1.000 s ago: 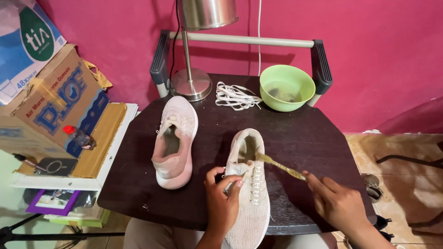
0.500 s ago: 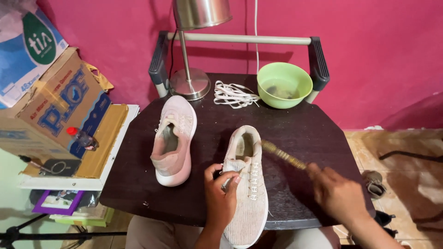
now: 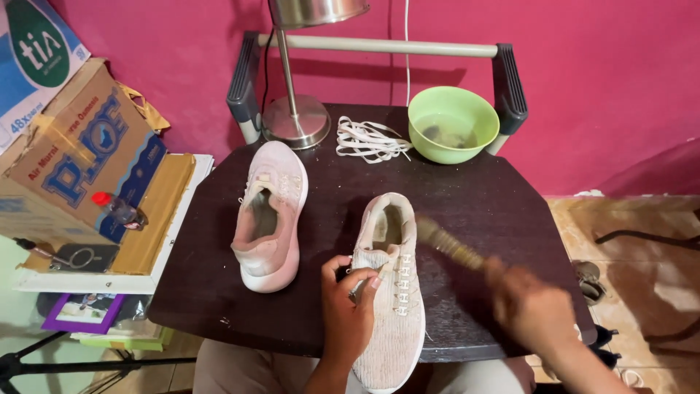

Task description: The person scrubs a white sneaker with a toothbrush, repeatedly dipping the brush into a green bowl of water. They focus on the upper fabric and the tongue area of the shoe.

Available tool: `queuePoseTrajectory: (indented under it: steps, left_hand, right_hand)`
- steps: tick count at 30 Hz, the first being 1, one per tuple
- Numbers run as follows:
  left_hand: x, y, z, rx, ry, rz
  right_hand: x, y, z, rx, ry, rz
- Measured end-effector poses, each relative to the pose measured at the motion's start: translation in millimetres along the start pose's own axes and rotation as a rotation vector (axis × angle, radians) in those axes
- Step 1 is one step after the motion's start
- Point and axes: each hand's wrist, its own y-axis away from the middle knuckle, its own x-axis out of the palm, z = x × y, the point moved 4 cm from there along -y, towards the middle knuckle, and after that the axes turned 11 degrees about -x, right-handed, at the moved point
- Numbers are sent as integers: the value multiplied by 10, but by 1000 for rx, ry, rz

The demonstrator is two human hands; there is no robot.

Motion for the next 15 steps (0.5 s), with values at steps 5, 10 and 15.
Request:
queuePoseTrajectory:
  steps: [5, 10, 15]
  left_hand:
    - [-8, 4, 9, 26, 9, -5]
    - [9, 3, 27, 25, -3, -6]
    - [11, 14, 37, 22, 8, -7]
  right_hand:
    - [-67, 102, -11, -122, -192, -132]
    - [73, 64, -135, 222, 54, 79]
    - [17, 120, 30, -111, -94, -16]
